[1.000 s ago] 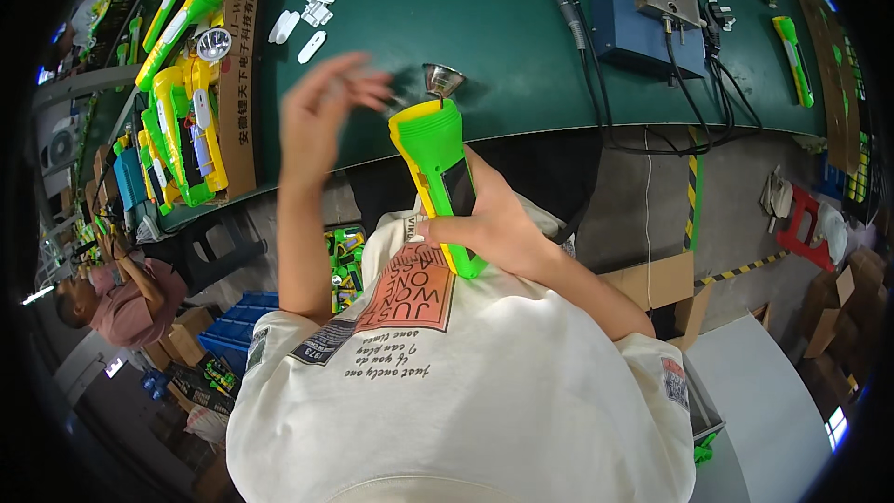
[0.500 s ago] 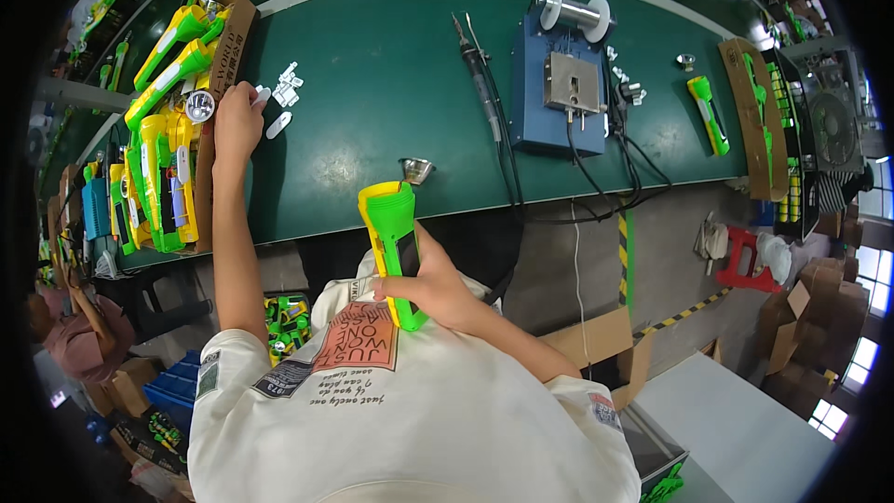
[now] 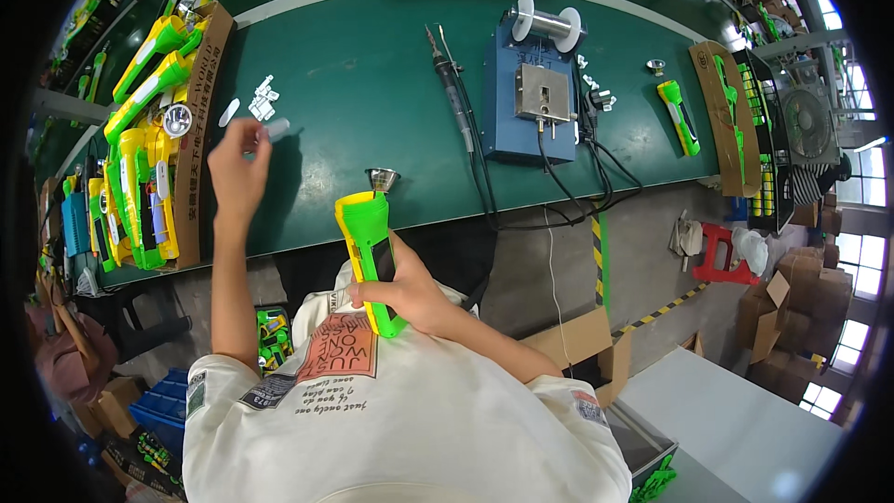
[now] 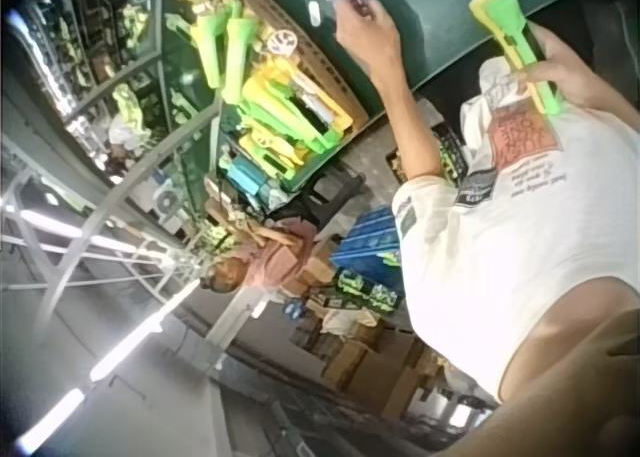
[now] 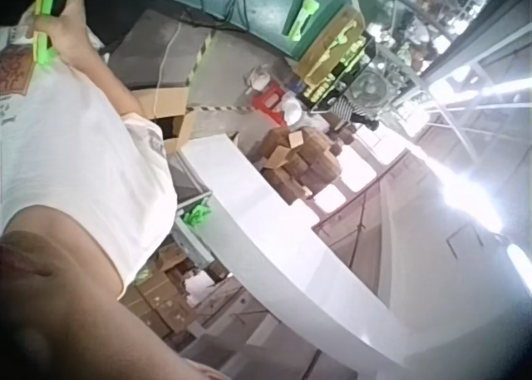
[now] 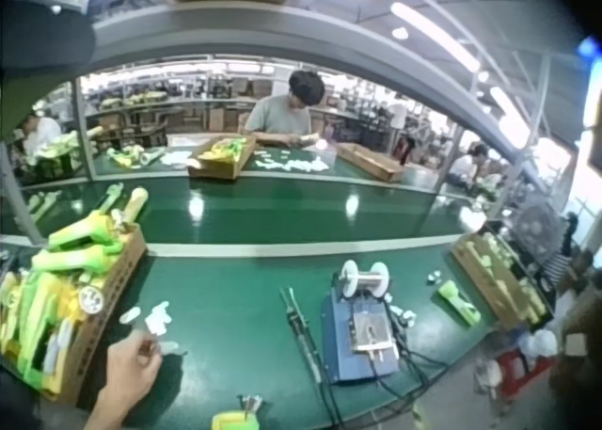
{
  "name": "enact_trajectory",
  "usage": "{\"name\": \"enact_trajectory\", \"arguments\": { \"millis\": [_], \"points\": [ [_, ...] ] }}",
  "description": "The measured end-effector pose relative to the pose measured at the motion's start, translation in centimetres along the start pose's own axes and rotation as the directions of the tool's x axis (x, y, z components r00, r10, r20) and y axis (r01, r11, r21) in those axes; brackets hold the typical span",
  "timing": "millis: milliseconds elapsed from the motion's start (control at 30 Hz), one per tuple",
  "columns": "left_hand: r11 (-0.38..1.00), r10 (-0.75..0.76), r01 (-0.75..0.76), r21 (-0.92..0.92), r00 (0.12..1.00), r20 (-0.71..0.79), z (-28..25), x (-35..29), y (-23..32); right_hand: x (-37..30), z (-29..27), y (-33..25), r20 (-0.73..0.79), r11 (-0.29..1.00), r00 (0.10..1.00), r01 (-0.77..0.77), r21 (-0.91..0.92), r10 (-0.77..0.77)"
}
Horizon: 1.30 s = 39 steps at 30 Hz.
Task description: The person assembles a plastic flashlight by hand, combining a flashlight casing, reflector, light bulb, switch plate, and wires.
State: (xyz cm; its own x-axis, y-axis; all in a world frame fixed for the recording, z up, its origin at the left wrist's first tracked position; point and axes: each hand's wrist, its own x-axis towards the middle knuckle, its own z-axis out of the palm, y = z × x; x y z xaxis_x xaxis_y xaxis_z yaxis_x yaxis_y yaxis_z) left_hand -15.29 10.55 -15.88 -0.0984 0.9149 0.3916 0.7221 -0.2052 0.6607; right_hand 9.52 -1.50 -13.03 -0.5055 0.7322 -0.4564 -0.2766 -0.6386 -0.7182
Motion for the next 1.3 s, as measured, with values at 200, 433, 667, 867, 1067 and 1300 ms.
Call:
{"name": "enact_trajectory", "arguments": {
  "millis": [200, 433, 667, 867, 1067, 1300],
  "points": [
    [0.904, 0.307, -0.32, 0.283, 0.947, 0.091, 0.5, -3.6, -1.4, 0.0, 0.1, 0.7, -0.002, 1.0, 1.0, -0.008, 0.002, 0.008],
    [0.911, 0.216, -0.279, 0.303, 0.95, 0.226, 0.3, -2.7, -0.3, 0.1, 0.3, 0.3, -0.025, 1.0, 1.0, -0.016, -0.008, 0.016],
    [0.882, 0.15, -0.354, 0.31, 0.836, 0.527, -0.1, 0.1, 0.4, 0.3, 0.2, 0.3, -0.017, 0.999, 0.999, -0.034, -0.027, 0.034],
    [0.958, 0.101, -0.2, 0.206, 0.907, 0.41, 0.4, -1.0, 0.0, 0.3, 0.6, 0.2, -0.039, 0.999, 0.999, -0.032, -0.028, 0.031],
    [0.986, 0.077, -0.136, 0.1, 0.889, 0.451, -0.1, -0.6, 0.0, 0.2, 0.7, 0.1, -0.037, 0.999, 0.998, -0.041, -0.033, 0.04],
    [0.986, 0.126, -0.165, 0.01, 0.787, 0.604, -0.8, 1.0, -2.0, -0.4, 1.0, -0.6, -0.084, 0.996, 0.995, -0.067, -0.051, 0.063]
  ]
}}
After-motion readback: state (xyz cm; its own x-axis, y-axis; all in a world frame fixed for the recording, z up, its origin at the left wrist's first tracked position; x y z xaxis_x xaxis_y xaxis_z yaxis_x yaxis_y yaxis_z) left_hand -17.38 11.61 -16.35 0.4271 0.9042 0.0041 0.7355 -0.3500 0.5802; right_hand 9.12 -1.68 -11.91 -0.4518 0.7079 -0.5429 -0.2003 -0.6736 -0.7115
